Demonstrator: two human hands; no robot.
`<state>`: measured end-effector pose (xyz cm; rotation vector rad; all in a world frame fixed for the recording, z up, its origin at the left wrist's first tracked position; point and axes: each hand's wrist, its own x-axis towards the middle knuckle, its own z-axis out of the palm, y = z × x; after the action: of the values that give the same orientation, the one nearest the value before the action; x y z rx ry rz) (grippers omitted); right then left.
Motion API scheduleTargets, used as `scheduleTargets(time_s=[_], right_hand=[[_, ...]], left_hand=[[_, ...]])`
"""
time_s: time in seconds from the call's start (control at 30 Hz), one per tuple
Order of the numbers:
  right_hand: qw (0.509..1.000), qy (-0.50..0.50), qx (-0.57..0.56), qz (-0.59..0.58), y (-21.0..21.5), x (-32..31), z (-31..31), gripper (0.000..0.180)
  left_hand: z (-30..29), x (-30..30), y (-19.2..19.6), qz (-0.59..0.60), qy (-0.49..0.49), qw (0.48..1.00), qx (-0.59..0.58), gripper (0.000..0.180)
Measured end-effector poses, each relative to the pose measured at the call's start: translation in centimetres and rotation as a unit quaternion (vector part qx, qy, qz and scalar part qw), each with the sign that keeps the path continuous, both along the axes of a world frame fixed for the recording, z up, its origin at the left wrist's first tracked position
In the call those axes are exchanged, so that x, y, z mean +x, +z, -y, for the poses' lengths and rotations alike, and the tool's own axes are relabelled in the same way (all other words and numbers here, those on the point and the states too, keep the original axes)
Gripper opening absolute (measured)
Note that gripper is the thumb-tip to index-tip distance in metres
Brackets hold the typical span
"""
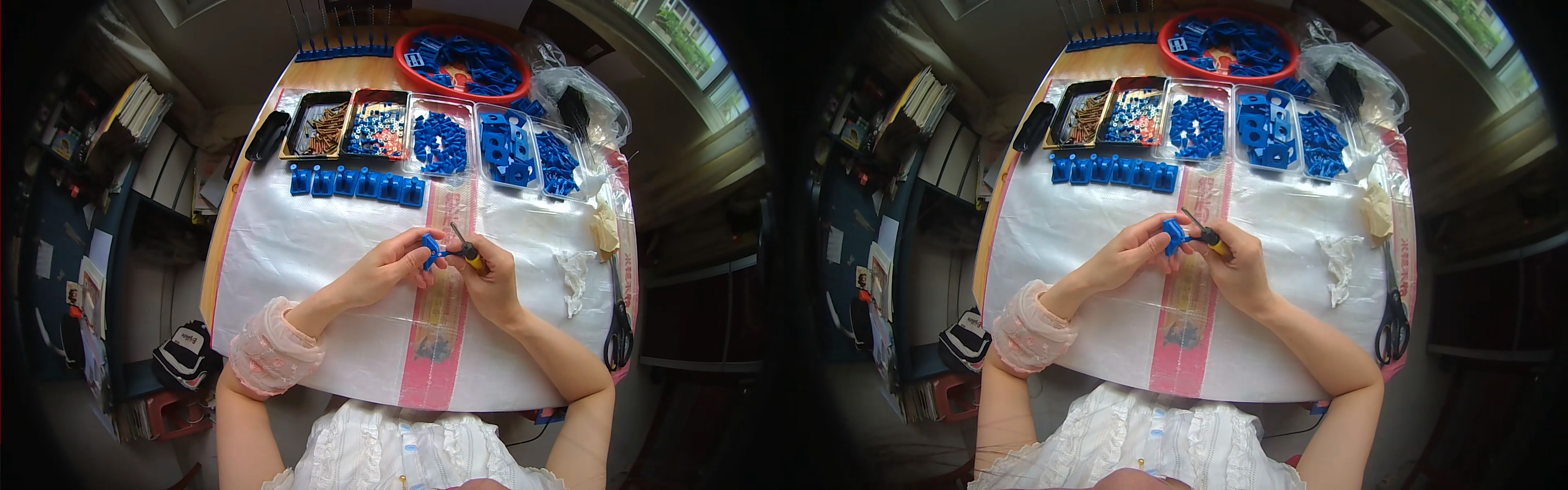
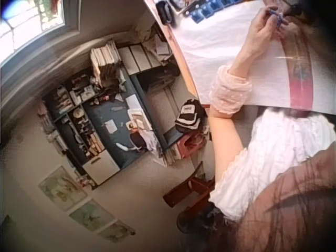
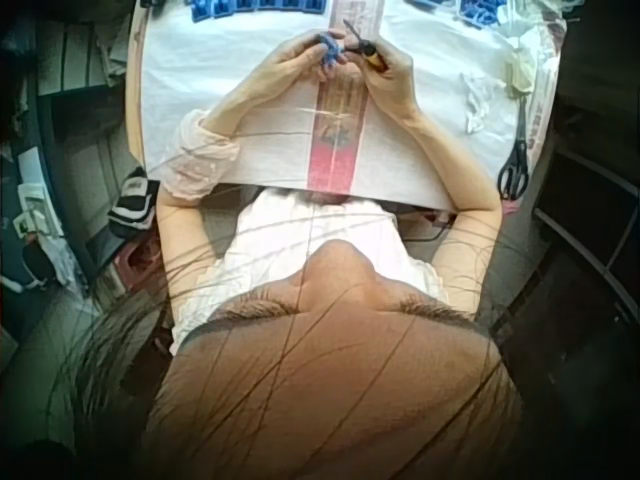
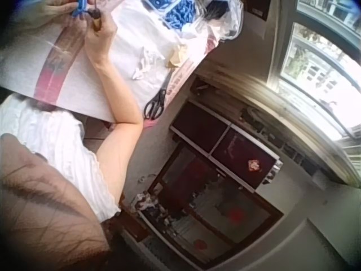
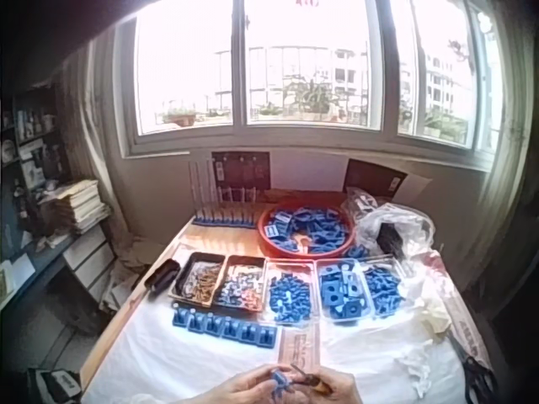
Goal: Assembling blue plastic components using a manual screwdriver at a workstation.
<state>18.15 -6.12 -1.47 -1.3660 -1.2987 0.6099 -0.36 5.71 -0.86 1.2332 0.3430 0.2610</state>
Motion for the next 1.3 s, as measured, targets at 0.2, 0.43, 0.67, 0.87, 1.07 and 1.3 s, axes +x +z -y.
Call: scheduleTargets(time_s=[0.2,0.43,0.67,0.87,1.07,1.3], right_hand=[[0.999,0.005,0.020,0.050,0.48,-0.24,0.09,0.017],[0.999,0.035,0.011,0.032,0.94,-0.21,0.01,0.019],[0.998,0.046,-0.002,0.046,0.69,0.17,-0.04,0.018],[0.998,0.038,0.015,0.051,0.77,-0.22,-0.17,0.022],[0.996,0.042,0.018,0.074,0.91,-0.21,-0.21,0.021],[0.997,0.034,0.000,0.072,0.56,-0.07,0.12,0.020]], left_hand=[[0.20,-0.13,0.66,-0.025,-0.051,0.998,0.024,0.044],[0.55,-0.05,0.07,-0.002,-0.017,1.000,0.007,0.040],[0.33,-0.09,0.07,-0.014,-0.032,0.999,-0.006,0.041],[0.52,-0.14,-0.11,-0.003,-0.025,0.999,-0.026,0.041],[0.41,-0.06,-0.14,-0.002,-0.017,1.000,-0.023,0.037],[0.59,-0.16,0.42,-0.012,-0.027,0.999,0.034,0.041]])
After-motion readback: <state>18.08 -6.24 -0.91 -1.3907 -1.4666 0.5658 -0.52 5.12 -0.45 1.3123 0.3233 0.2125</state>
